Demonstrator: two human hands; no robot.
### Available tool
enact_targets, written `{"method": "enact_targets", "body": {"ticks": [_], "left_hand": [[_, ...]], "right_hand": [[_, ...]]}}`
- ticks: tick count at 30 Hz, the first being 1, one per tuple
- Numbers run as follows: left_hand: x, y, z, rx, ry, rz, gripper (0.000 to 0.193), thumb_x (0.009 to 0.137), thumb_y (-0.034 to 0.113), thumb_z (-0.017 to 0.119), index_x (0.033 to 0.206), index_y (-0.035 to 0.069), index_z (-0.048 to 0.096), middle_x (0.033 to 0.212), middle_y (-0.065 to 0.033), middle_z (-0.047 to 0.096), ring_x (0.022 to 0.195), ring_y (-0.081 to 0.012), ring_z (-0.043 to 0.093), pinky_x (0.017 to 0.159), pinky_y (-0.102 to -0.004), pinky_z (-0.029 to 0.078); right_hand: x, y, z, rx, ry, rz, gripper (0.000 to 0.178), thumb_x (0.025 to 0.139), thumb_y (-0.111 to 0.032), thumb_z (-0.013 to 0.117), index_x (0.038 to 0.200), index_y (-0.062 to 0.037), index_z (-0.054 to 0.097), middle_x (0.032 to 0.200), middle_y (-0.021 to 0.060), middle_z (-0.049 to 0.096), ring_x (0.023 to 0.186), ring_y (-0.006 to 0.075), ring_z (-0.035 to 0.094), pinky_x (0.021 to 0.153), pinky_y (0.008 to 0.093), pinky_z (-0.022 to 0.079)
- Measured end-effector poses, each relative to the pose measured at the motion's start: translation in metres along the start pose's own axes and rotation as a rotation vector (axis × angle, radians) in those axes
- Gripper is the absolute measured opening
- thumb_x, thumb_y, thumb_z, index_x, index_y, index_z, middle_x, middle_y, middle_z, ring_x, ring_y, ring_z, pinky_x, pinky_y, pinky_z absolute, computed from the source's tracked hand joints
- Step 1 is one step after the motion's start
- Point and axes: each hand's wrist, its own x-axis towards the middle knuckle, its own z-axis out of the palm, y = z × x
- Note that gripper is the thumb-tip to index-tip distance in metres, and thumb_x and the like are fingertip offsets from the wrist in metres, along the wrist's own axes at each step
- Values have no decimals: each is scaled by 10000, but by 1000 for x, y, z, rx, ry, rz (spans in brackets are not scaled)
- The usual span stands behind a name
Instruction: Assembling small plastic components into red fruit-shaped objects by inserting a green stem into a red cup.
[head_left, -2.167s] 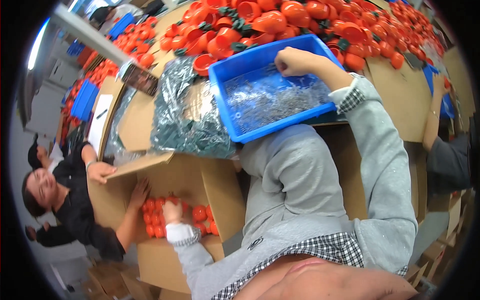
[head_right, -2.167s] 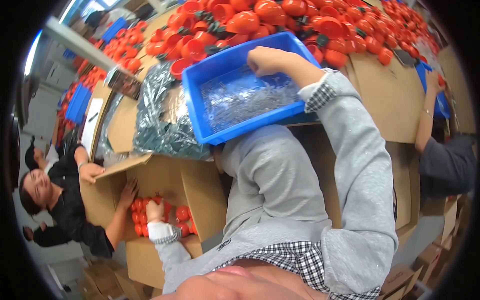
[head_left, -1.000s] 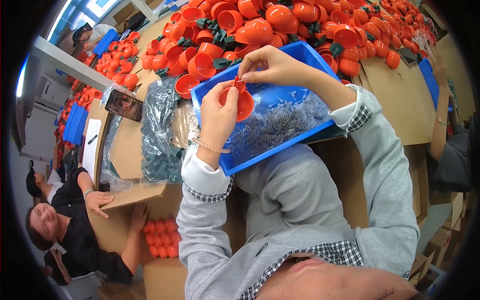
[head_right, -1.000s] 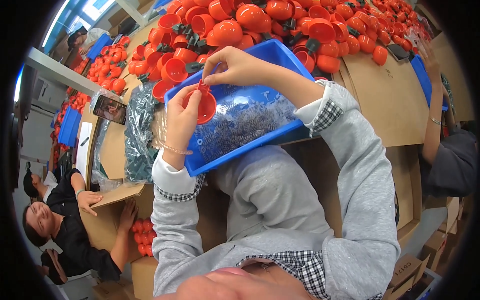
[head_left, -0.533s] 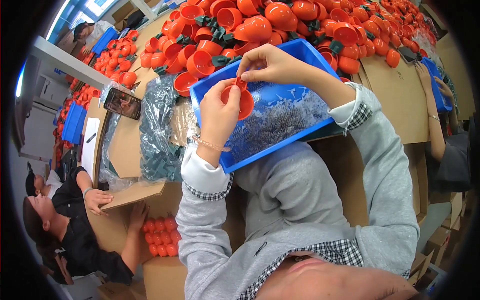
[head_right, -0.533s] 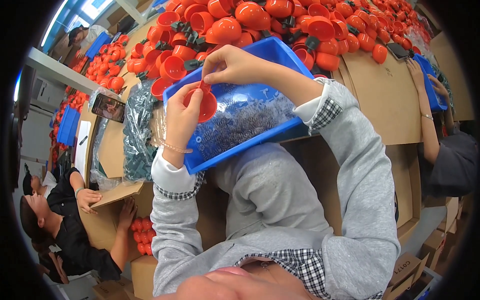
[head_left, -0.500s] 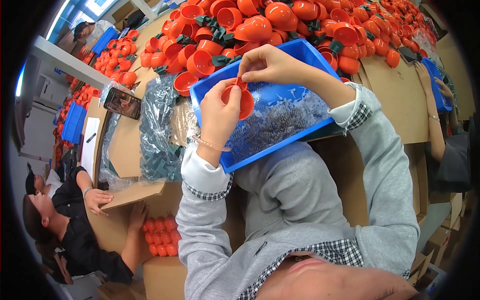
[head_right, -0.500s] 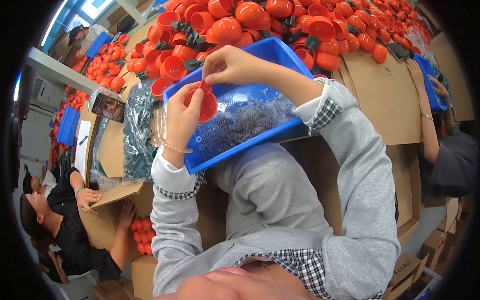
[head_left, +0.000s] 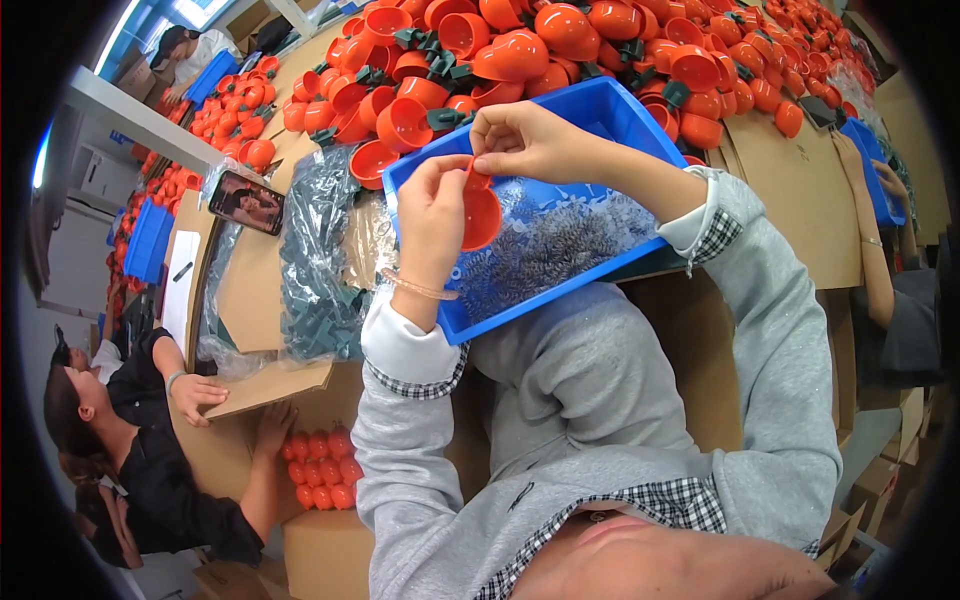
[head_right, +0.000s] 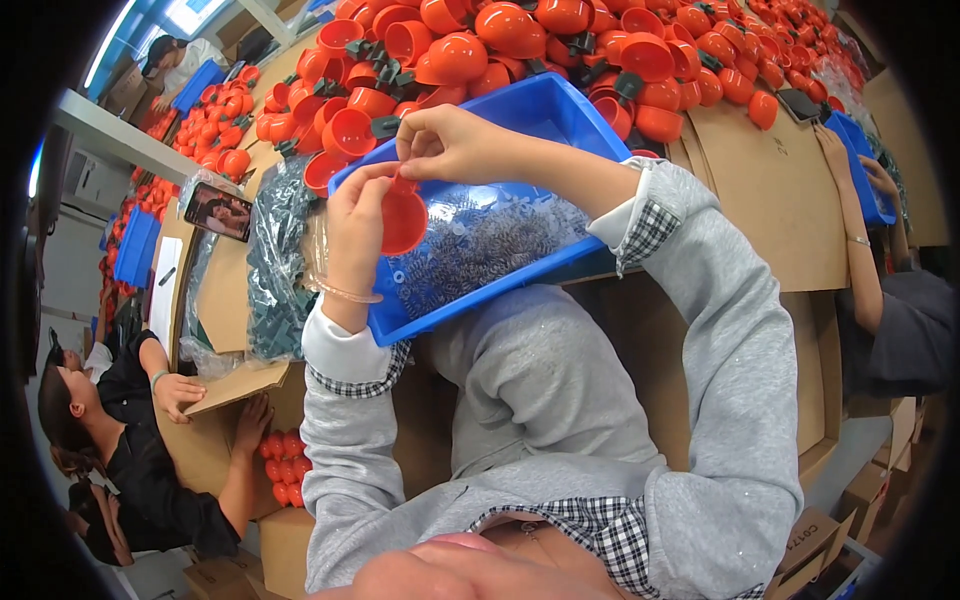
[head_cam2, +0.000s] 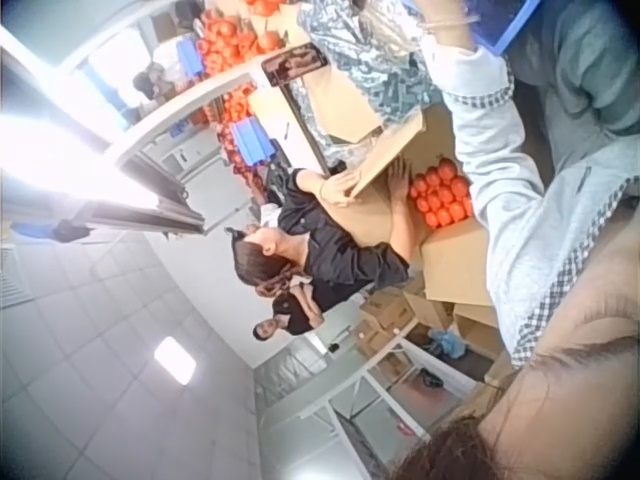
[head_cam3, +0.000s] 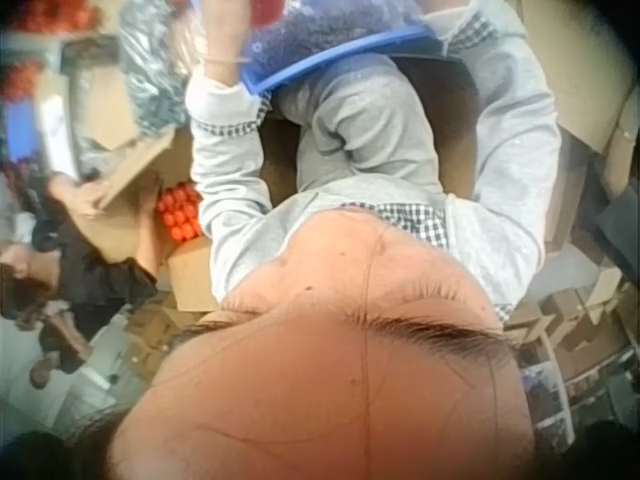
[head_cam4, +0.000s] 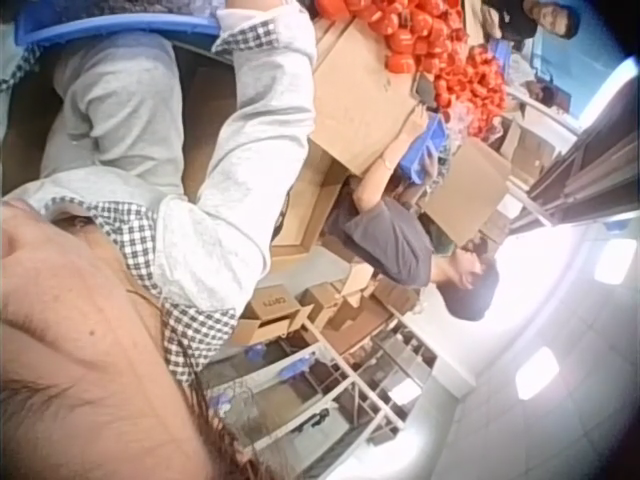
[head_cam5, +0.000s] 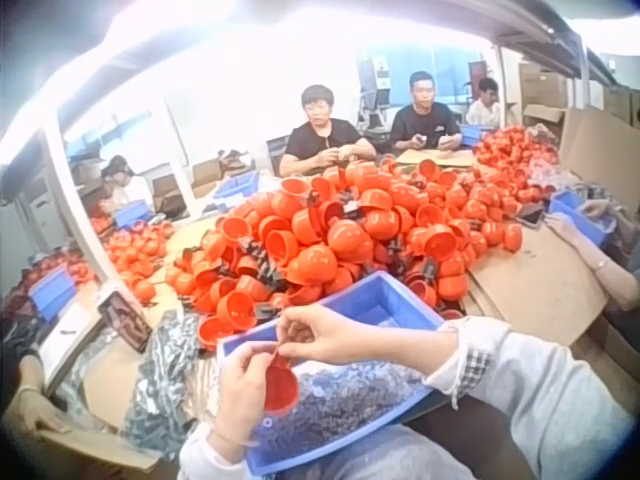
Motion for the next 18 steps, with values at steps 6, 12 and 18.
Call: {"method": "enact_targets", "body": {"ticks": [6,12,18], "left_hand": [[-14,28,-10,-283,19,-199,179,855,140,583,934,-17,615,837,-99,647,699,-129,628,626,-225,502],[-20,26,-2,-305,-55,-297,204,852,152,600,945,-27,629,825,-66,654,710,-99,608,656,-212,481],[-16,12,-3,-318,12,-307,239,882,191,556,1008,-4,615,846,-60,647,722,-100,605,660,-207,475]], "right_hand": [[0,23,-2,-311,-44,36,155,783,-168,642,865,-38,657,778,104,654,735,190,625,676,305,493],[12,30,28,-857,-251,11,141,705,-63,622,838,-20,638,858,137,643,778,306,626,693,383,495],[9,-2,-17,-335,-139,71,154,736,-85,663,870,-12,650,736,109,638,702,175,617,640,302,486]]}}
